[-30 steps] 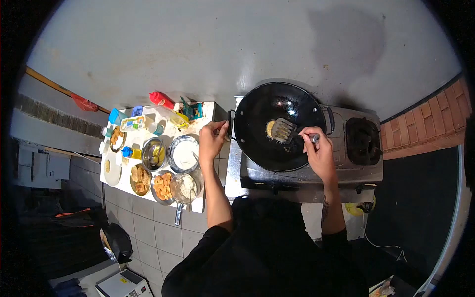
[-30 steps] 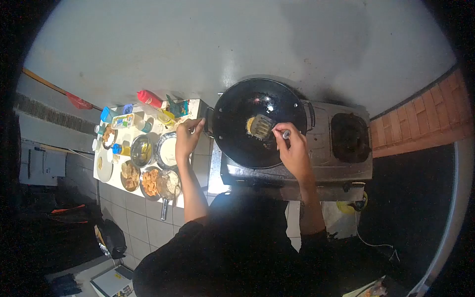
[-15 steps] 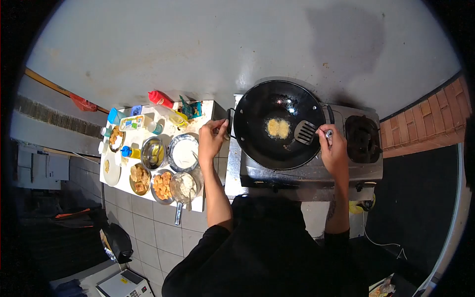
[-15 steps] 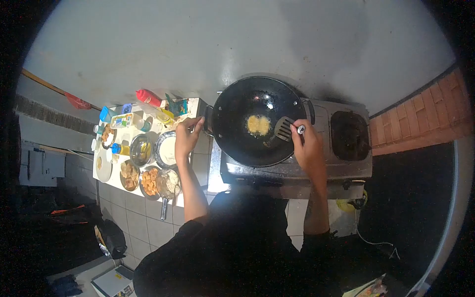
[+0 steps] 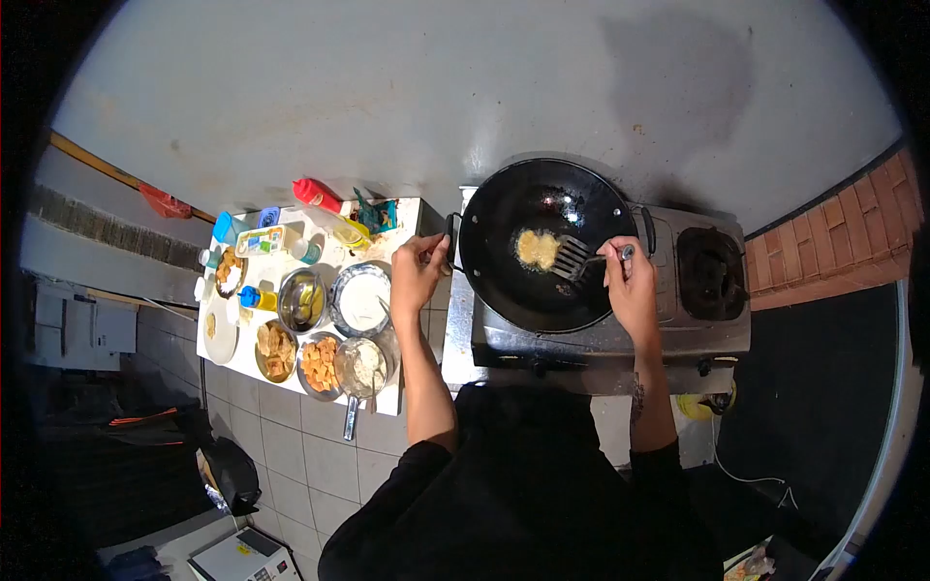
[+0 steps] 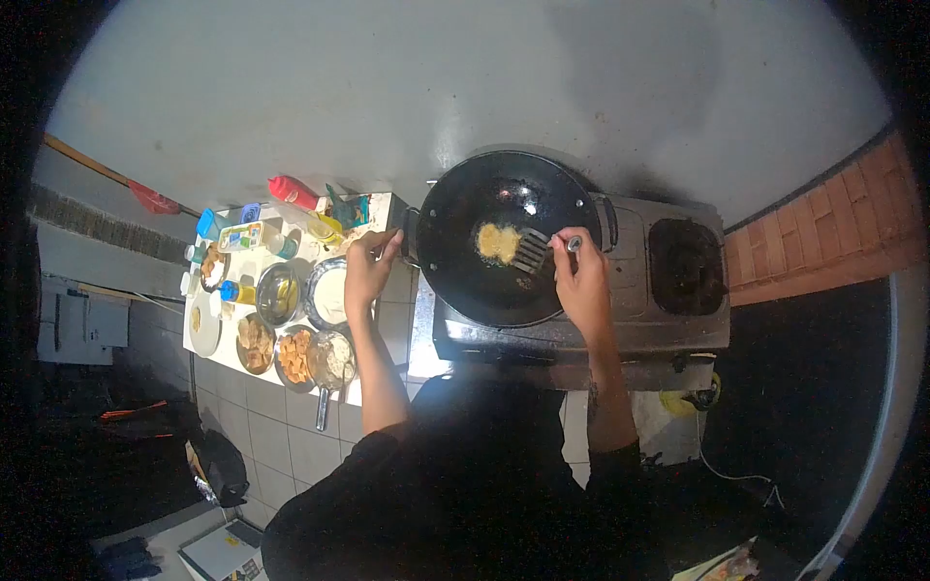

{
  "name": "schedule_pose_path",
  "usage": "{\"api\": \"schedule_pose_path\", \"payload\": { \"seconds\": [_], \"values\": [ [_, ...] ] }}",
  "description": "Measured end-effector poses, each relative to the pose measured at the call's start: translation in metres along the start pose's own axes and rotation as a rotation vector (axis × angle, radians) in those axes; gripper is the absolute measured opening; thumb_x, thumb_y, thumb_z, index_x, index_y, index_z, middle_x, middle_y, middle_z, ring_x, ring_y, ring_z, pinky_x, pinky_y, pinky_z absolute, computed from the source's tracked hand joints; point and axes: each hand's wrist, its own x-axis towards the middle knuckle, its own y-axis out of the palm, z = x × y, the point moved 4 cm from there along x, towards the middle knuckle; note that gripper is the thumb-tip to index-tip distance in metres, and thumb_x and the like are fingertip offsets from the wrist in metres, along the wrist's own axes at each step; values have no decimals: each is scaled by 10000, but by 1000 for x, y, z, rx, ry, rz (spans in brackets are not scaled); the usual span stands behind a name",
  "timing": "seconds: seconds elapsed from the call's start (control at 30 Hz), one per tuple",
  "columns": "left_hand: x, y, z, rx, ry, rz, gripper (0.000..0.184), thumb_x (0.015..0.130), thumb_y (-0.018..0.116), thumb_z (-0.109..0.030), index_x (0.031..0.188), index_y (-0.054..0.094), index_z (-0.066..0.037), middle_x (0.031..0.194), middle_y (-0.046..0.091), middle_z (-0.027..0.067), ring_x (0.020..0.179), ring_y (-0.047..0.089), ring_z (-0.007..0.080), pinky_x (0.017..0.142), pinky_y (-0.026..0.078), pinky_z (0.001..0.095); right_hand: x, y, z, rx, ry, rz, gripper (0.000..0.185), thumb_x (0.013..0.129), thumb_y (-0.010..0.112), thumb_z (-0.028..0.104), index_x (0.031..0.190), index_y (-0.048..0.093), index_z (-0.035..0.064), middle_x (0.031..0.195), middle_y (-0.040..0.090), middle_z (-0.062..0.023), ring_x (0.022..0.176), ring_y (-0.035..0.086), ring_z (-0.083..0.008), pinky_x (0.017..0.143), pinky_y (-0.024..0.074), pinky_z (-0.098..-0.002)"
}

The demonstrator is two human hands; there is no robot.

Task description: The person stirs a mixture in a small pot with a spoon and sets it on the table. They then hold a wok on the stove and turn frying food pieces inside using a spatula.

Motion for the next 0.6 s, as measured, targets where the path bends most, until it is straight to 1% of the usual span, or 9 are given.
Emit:
{"api": "schedule_pose_path", "payload": {
  "seconds": [0.03, 0.07, 0.13, 0.47, 0.6],
  "values": [
    [0, 0, -1, 0, -1, -1, 291, 890, 711, -208, 1019, 716, 53, 736, 663, 152, 628, 573, 168, 603, 453, 315, 0, 0, 0, 48, 23, 2, 92, 987, 566, 92, 989, 568, 0, 722, 595, -44, 587, 521, -71, 529, 420, -253],
    [0, 0, -1, -4, 2, 0, 292, 891, 709, -210, 1019, 716, 52, 734, 661, 154, 630, 579, 168, 603, 453, 315, -1, 0, -1, 48, 22, 3, 92, 987, 566, 92, 989, 568, 0, 722, 595, -44, 587, 521, -71, 529, 420, -253],
    [0, 0, -1, -7, 5, 2, 292, 893, 707, -212, 1019, 716, 52, 732, 659, 155, 633, 584, 168, 603, 453, 316, -1, -1, -2, 116, 3, -10, 76, 992, 557, 82, 996, 574, 7, 737, 596, -18, 587, 509, -54, 520, 409, -238],
    [1, -1, -1, 11, -6, 10, 276, 896, 700, -198, 1024, 717, 46, 702, 643, 143, 602, 556, 158, 588, 441, 306, -5, -1, 8, 137, -6, -2, 73, 991, 555, 75, 1001, 584, 9, 755, 607, -17, 583, 506, -54, 522, 405, -233],
    [0, -1, -5, -41, -28, 12, 265, 895, 702, -188, 1020, 719, 46, 710, 651, 142, 597, 546, 155, 580, 435, 307, -2, 1, 5, 112, -11, 1, 67, 982, 567, 72, 989, 586, 8, 786, 628, -38, 595, 517, -67, 537, 419, -241]
  ]
}}
